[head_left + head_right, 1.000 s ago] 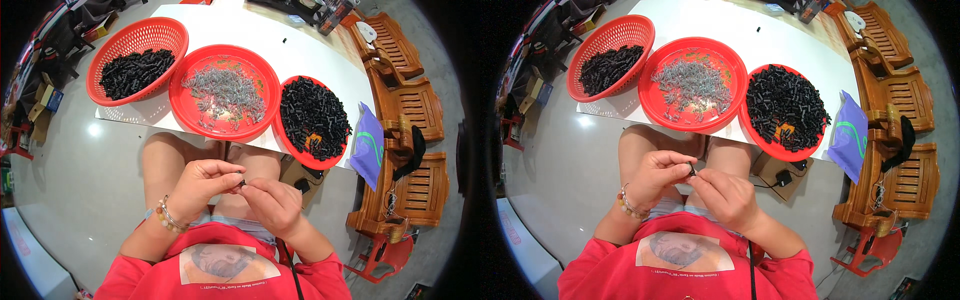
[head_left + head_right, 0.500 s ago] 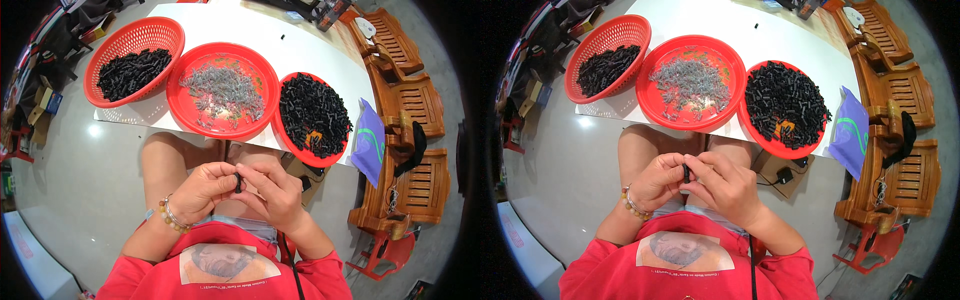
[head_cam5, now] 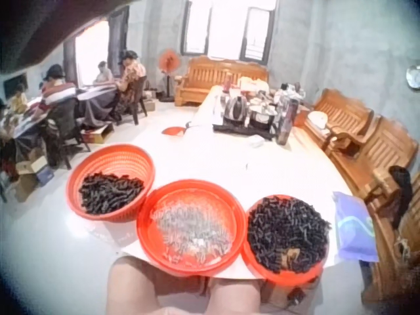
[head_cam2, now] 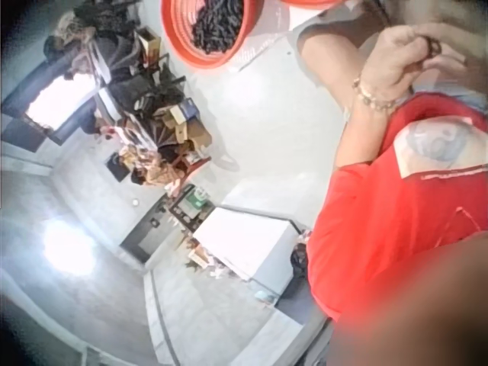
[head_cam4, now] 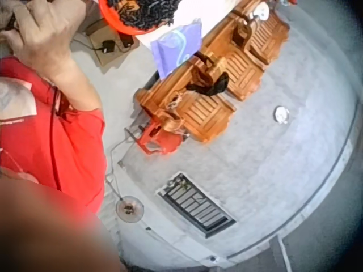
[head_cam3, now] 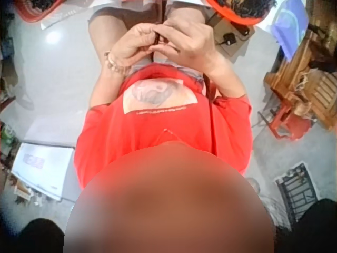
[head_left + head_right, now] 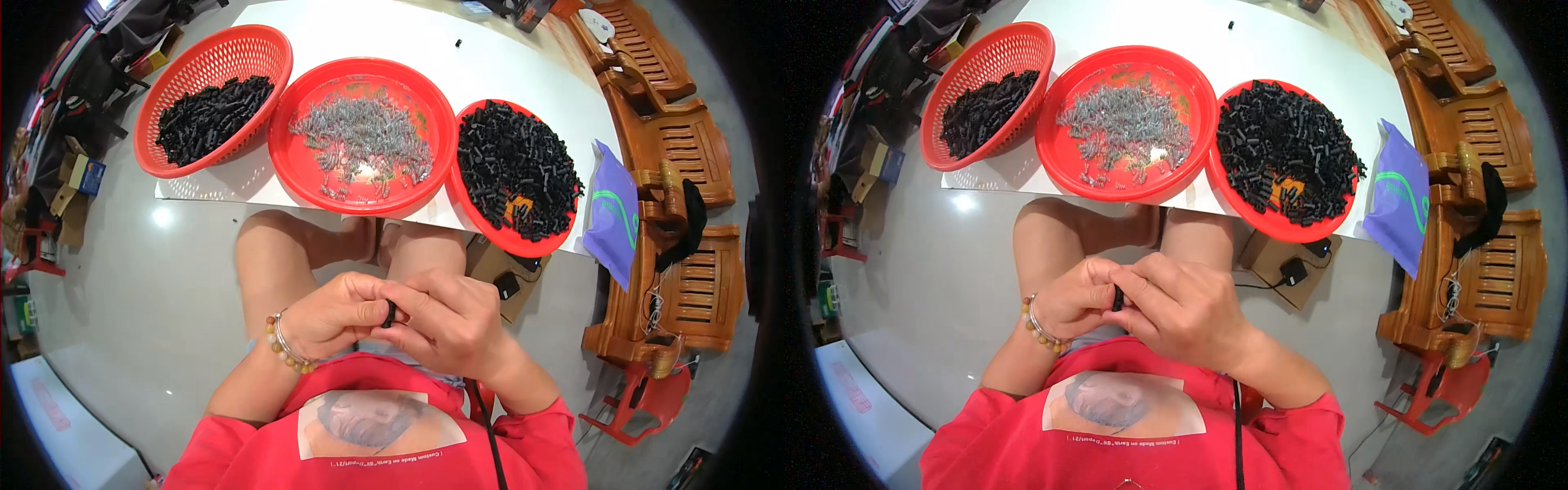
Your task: Assembling small plastic components by manually inserting metal springs or pins into them.
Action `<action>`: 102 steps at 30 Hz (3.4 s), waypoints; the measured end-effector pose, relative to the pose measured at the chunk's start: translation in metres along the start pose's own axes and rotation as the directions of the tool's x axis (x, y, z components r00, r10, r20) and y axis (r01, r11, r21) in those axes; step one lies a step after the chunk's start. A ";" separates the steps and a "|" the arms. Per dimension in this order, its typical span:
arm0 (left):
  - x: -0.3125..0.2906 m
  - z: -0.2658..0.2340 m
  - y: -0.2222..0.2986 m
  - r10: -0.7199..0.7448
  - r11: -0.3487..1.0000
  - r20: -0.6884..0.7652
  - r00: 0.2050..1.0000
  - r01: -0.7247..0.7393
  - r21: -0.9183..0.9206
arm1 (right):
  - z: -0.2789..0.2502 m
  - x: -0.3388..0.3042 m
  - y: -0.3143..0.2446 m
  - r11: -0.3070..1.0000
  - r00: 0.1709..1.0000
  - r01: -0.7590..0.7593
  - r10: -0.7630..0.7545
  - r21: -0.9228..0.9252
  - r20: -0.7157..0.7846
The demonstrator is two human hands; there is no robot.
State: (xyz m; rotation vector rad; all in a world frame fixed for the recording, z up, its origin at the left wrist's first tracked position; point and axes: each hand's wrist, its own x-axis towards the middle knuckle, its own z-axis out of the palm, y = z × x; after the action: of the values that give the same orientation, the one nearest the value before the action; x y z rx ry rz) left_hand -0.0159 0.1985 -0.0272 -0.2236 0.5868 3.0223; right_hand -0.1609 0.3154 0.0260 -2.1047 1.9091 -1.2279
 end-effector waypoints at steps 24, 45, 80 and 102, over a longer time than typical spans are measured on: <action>-0.005 0.003 0.023 0.207 0.869 -0.206 0.956 -0.083 0.488 | 0.004 -0.013 0.019 0.998 0.998 -0.065 0.065 0.009 -0.015; -0.028 -0.058 0.195 0.936 -0.347 0.343 0.082 0.372 0.861 | -0.059 -0.049 0.123 0.641 0.745 -0.641 0.653 -0.422 -0.140; 0.011 0.002 0.008 0.400 0.879 -0.331 0.855 -0.256 0.401 | 0.036 -0.004 0.021 0.963 0.947 -0.270 0.264 -0.010 -0.180; -0.005 -0.045 0.013 0.390 0.920 -0.561 0.731 -0.285 0.268 | 0.067 0.086 0.077 0.917 0.904 -0.200 0.309 -0.346 0.295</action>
State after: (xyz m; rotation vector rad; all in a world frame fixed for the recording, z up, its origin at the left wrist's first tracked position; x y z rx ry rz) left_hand -0.0056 0.1696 -0.0634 -1.2451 1.0124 3.1772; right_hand -0.1926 0.1927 -0.0161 -1.9369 2.2218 -0.4928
